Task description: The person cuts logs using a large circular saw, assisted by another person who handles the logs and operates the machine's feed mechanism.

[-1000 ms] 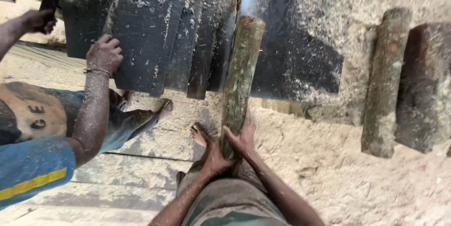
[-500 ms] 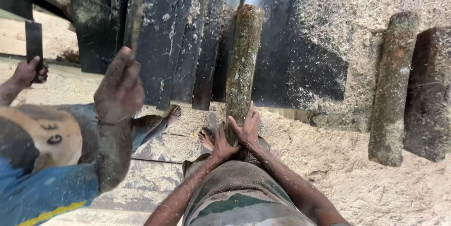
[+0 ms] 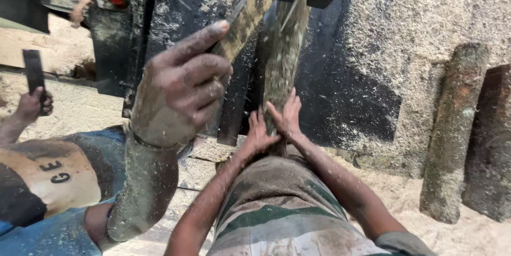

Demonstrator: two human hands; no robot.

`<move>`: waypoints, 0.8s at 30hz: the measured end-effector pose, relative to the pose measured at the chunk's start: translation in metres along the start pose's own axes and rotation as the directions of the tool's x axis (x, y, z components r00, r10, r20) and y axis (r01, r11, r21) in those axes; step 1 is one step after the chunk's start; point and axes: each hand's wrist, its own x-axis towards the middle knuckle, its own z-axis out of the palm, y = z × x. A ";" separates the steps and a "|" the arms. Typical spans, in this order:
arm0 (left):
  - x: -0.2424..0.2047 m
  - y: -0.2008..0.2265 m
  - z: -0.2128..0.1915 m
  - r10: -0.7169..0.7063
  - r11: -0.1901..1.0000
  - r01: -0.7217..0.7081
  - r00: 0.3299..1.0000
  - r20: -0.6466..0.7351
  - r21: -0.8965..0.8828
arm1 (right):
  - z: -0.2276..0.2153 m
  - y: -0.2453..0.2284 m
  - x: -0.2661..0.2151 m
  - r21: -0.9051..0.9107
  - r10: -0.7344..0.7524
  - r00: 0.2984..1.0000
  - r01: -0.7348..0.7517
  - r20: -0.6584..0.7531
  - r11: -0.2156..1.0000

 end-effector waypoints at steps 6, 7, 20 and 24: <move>0.087 0.012 -0.015 -0.074 0.996 0.078 0.993 0.096 -0.039 | -0.020 0.024 0.087 0.352 0.407 0.894 -0.449 0.189 0.822; 0.095 0.015 -0.026 -0.106 0.992 0.113 0.988 0.115 -0.053 | -0.028 0.023 0.103 0.348 0.423 0.876 -0.481 0.232 0.805; 0.045 0.054 0.007 0.053 0.999 -0.052 0.959 -0.278 0.011 | -0.068 -0.002 0.044 0.869 0.495 0.849 -0.378 0.187 0.319; 0.099 0.065 -0.025 -0.020 0.993 0.050 0.962 -0.272 0.103 | -0.062 -0.005 0.084 0.922 0.562 0.795 -0.362 0.227 0.138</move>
